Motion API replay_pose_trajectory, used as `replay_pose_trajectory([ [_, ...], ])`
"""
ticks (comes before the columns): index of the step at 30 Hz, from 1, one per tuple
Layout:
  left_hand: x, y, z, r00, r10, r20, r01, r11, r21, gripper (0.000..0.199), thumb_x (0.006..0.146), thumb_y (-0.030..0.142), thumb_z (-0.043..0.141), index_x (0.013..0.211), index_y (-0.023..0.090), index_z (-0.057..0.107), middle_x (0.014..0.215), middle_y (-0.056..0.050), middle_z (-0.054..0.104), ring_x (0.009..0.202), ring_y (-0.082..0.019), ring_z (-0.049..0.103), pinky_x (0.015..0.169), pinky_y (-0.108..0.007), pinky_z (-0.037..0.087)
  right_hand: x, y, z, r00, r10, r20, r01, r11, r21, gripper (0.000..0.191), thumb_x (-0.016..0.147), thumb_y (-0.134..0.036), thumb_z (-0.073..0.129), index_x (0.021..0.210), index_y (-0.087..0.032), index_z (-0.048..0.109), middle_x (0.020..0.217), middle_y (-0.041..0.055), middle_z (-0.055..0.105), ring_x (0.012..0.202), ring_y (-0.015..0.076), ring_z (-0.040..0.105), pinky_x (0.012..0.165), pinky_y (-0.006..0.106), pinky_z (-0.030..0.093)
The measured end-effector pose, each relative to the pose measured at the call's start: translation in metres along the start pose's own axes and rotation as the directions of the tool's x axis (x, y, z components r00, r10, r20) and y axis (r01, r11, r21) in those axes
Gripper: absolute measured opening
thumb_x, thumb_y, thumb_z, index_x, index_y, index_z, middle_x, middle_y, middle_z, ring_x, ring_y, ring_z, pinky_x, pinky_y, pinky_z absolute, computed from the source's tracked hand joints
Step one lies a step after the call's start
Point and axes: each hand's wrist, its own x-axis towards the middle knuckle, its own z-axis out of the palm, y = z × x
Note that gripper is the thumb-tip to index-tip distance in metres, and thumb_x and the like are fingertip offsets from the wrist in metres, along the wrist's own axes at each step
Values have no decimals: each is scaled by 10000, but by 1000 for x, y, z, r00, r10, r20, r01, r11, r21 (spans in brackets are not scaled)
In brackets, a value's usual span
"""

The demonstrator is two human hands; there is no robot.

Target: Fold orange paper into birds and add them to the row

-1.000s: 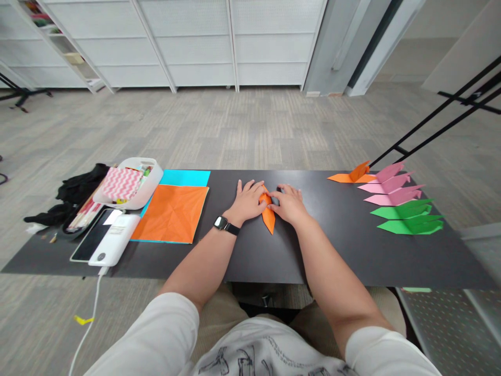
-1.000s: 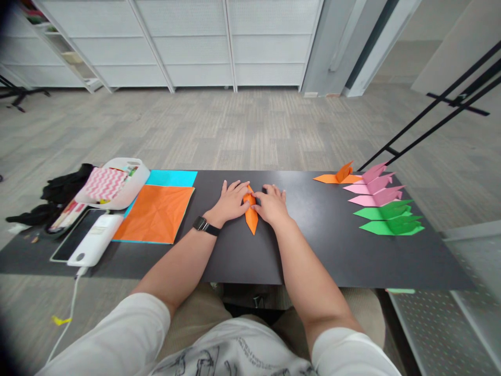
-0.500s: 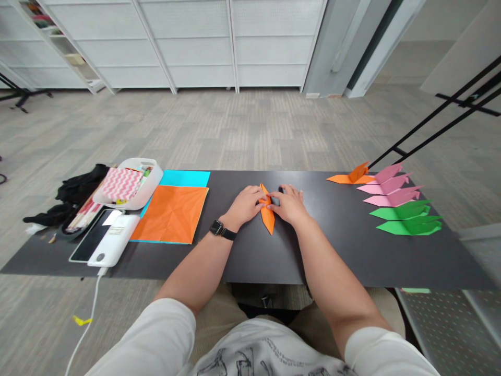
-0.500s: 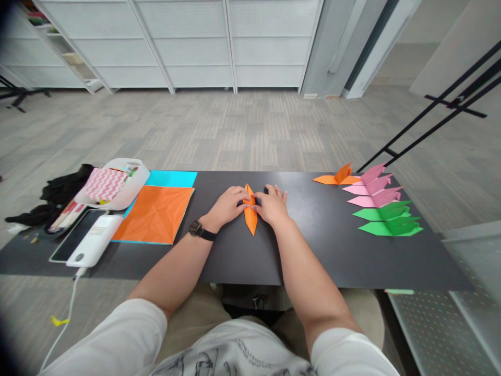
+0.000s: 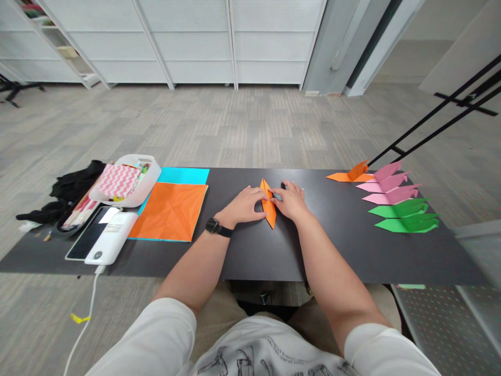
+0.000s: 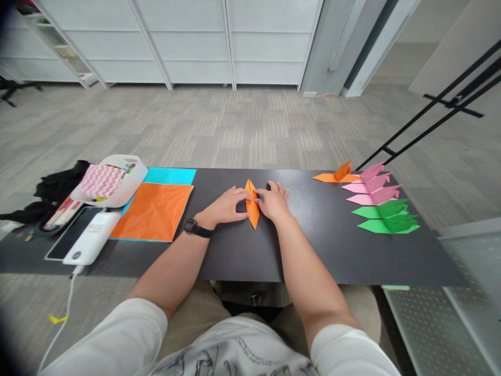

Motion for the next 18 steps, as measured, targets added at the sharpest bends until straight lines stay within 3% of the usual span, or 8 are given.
replay_pose_trajectory([
  [4,-2,-1,-3,999,-2,50,4,1000,-28,622,765,480,932,1273,279,636,1387,-82,660,1379,-320,596,1337,-637,235,3,4,4,1000,-5,-18,6,1000,5,448,1046,-245,574,1422,-443,713,1717,51,419,1626,382,290,1281,745,203],
  [7,-3,-2,-4,998,-4,59,7,999,-50,659,748,461,955,1297,292,630,1406,-77,658,1402,-312,583,1350,-630,204,5,8,8,999,-27,-39,28,1000,15,467,1028,-215,569,1407,-438,727,1702,49,442,1622,389,298,1284,755,187],
  [13,0,-1,-6,999,-14,33,16,998,-59,352,849,413,883,1144,293,733,1367,-34,696,1355,-263,628,1369,-603,160,8,14,13,998,-37,-56,38,999,30,477,1025,-216,559,1413,-440,722,1694,47,449,1617,396,301,1280,764,179],
  [16,2,-1,-5,1000,5,-9,-6,998,-66,184,930,402,805,1067,285,769,1327,-24,724,1311,-243,657,1351,-558,241,8,14,14,998,-40,-57,42,999,34,475,1024,-224,564,1420,-436,718,1679,46,466,1613,397,303,1278,765,183],
  [18,3,-2,-4,998,21,-51,-26,996,-91,135,987,383,732,1054,275,778,1275,-26,750,1261,-228,678,1297,-496,361,8,13,12,998,-40,-51,42,998,36,498,1010,-208,565,1433,-426,711,1677,49,470,1613,401,303,1279,764,184],
])
